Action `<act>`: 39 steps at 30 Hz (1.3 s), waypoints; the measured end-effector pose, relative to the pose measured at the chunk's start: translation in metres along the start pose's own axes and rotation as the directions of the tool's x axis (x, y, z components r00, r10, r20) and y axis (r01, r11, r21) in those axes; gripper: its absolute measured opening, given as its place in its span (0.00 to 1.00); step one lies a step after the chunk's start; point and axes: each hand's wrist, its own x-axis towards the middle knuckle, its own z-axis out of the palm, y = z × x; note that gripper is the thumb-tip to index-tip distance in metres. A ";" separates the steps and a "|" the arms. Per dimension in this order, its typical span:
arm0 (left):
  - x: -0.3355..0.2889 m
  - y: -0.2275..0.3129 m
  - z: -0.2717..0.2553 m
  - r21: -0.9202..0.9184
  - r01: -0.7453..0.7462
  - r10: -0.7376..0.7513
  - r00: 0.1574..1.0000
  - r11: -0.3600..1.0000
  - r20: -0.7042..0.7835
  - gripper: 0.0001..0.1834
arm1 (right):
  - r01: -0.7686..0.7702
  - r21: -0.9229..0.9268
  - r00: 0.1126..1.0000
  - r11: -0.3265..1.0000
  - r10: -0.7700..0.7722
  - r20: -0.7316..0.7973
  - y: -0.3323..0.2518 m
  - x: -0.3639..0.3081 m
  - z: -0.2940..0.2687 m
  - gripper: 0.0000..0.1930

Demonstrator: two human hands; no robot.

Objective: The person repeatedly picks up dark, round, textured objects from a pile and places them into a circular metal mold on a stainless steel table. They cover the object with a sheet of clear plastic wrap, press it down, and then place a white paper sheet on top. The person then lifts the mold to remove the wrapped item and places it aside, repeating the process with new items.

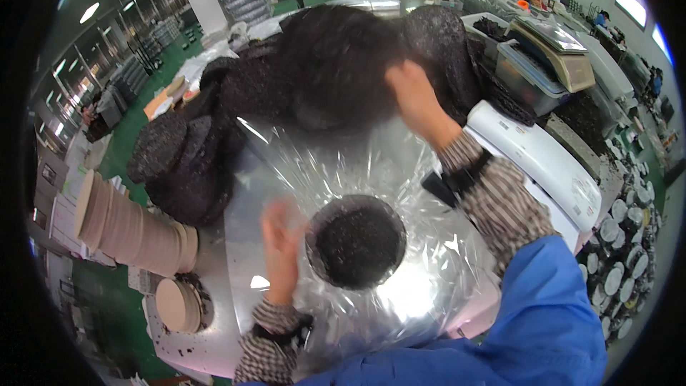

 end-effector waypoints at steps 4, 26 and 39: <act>0.038 0.035 0.028 -0.308 0.137 -0.123 0.990 0.942 0.065 0.40 | -0.745 0.293 0.637 0.599 0.508 0.580 -0.031 -0.127 -0.022 0.16; -0.005 -0.040 0.069 0.718 -0.579 0.018 0.783 0.386 0.622 0.08 | -0.114 -0.365 0.941 0.924 0.218 0.258 -0.026 -0.205 0.034 0.22; 0.008 -0.042 0.068 0.813 -0.546 -0.427 0.698 0.204 0.576 0.37 | 0.753 -0.415 0.336 0.510 0.245 0.910 -0.034 -0.184 0.005 0.32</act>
